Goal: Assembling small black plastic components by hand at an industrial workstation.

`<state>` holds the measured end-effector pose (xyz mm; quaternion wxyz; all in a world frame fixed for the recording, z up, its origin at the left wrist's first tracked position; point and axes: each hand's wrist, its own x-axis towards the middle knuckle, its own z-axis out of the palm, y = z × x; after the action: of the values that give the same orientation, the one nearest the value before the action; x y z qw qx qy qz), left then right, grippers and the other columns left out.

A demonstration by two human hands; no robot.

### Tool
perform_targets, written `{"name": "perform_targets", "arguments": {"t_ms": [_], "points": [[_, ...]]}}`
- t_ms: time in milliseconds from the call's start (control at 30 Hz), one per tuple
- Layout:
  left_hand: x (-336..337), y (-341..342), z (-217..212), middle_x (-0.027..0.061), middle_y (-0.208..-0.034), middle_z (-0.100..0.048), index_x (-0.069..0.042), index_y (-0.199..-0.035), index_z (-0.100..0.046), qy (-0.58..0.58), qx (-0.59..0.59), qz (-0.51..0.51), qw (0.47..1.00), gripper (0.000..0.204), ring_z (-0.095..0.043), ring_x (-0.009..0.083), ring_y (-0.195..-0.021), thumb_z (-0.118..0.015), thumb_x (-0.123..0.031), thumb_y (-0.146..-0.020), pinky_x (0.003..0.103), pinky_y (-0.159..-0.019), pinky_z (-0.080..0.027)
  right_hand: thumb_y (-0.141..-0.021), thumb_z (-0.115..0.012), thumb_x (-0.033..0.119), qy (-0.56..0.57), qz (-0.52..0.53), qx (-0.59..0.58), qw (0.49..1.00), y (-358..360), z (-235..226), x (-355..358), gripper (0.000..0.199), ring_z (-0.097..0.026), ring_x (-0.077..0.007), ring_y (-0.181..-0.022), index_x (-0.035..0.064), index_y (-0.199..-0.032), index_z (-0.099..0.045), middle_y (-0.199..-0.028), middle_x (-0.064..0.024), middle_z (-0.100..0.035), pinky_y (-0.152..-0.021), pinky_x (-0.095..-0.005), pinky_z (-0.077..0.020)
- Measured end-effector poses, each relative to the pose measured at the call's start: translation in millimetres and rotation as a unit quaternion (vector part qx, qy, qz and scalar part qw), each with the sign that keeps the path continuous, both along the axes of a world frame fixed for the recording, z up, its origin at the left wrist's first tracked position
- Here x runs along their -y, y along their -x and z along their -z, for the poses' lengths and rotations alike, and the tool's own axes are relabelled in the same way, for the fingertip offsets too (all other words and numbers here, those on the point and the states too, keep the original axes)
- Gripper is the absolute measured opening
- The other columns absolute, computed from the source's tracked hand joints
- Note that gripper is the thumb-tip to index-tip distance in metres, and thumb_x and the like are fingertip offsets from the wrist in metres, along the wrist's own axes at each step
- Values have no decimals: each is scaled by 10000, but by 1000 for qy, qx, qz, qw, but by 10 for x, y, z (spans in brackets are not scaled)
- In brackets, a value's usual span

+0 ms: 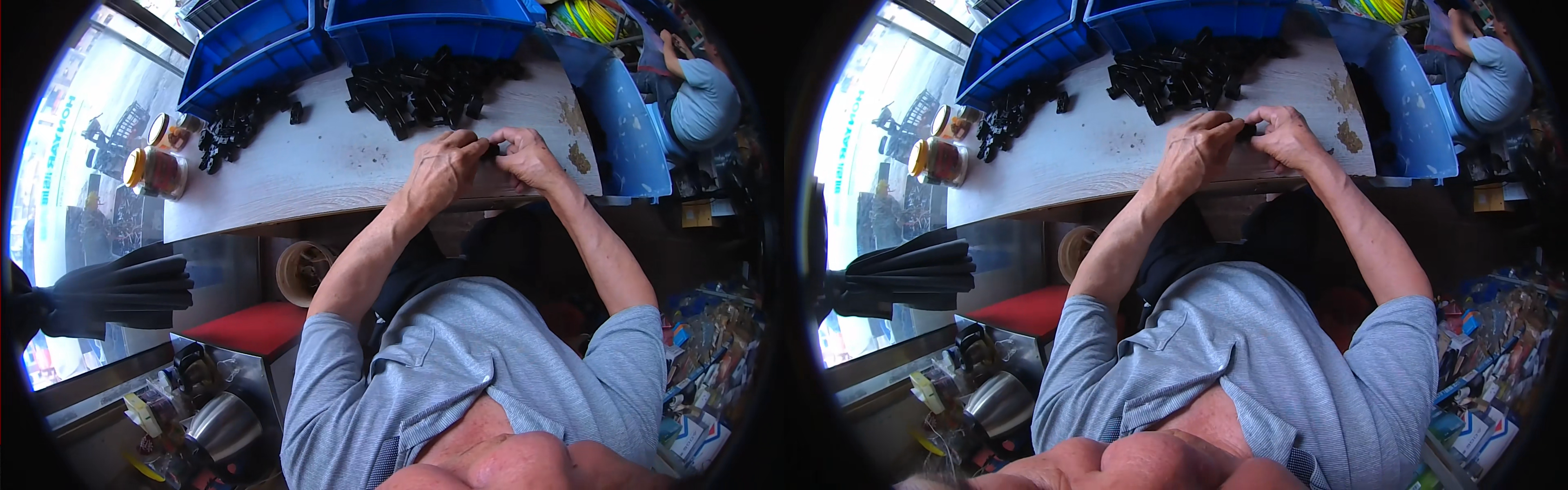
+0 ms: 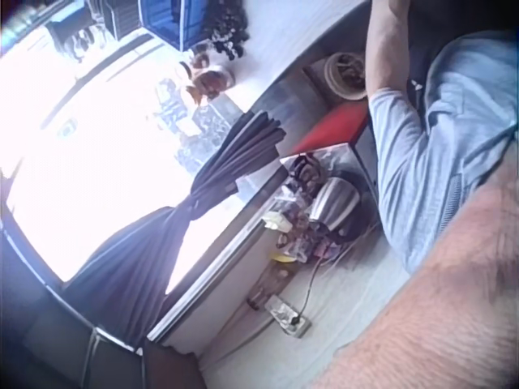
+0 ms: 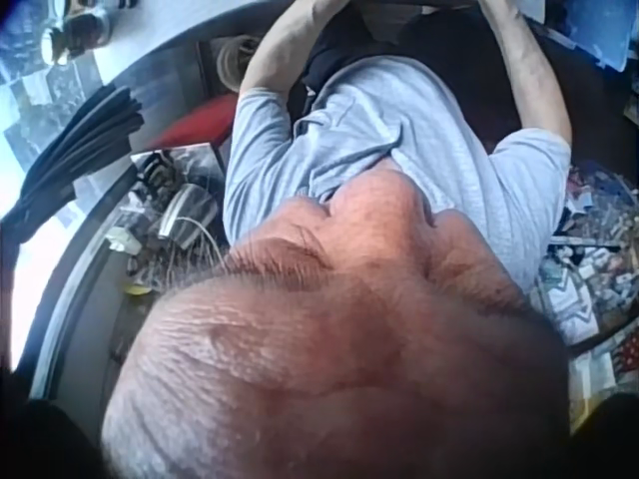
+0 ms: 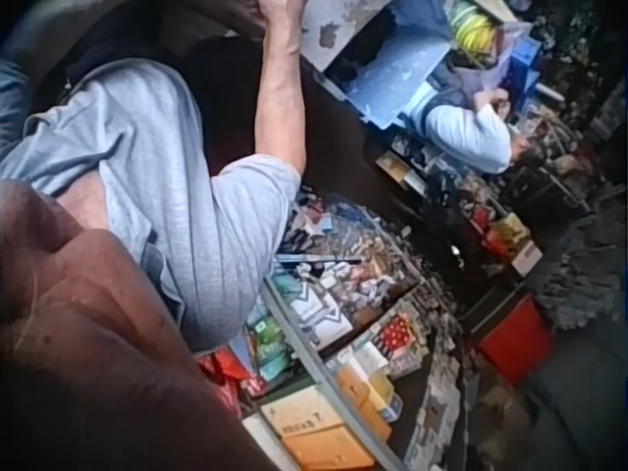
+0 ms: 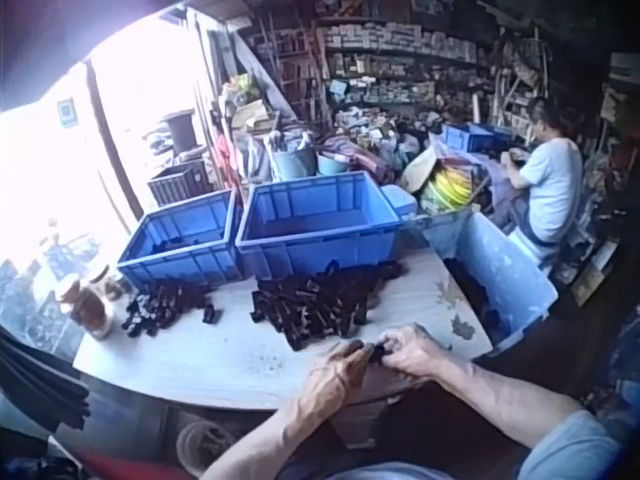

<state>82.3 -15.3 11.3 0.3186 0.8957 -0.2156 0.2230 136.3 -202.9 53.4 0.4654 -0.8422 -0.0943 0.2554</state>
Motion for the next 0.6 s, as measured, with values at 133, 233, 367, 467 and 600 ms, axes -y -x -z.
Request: {"name": "perform_targets", "arguments": {"t_ms": [133, 233, 367, 467, 600], "points": [[-44, 4, -61, 89, -1025, -697, -80, -1162, -704, -43, 23, 16, 999, 355, -670, 314, -897, -668, -47, -810, 391, -781, -562, -816, -641, 29, 12, 2, 9, 1000, 0, -24, -15, 327, -540, -102, -431, 25, -1141, -672, -575, -14, -567, -386, -249, -446], [-43, 79, -26, 64, -1071, -688, -103, -1232, -681, -71, 22, 7, 997, 373, -638, 290, -969, -636, -98, -861, 396, -834, -537, -815, -674, 49, 21, -14, 13, 1000, -4, -41, -9, 323, -546, -106, -438, 23, -1137, -676, -578, -22, -575, -398, -255, -460], [-15, 165, -14, 48, -1252, -666, -142, -1300, -648, -122, -17, -32, 992, 425, -597, 298, -1161, -652, -123, -875, 430, -933, -493, -817, -688, 65, 15, -12, 8, 1000, -41, 17, 1, 311, -531, -102, -430, 30, -1125, -678, -569, -5, -548, -392, -252, -457], [-24, 146, 36, 70, -1231, -677, -136, -1293, -650, -95, 0, -44, 994, 444, -612, 310, -1137, -693, -121, -852, 430, -928, -504, -817, -705, 73, 13, -11, 11, 1000, -37, 48, 8, 308, -531, -99, -435, 33, -1121, -675, -576, -4, -549, -389, -253, -456], [-478, 63, 61, 107, -1181, -690, -113, -1244, -656, 65, 121, -172, 975, 472, -631, 342, -1081, -774, -81, -788, 414, -904, -520, -832, -739, 106, -17, 40, 9, 999, -41, 37, 64, 299, -524, -96, -430, 23, -1106, -652, -569, -1, -534, -383, -254, -455]]}}
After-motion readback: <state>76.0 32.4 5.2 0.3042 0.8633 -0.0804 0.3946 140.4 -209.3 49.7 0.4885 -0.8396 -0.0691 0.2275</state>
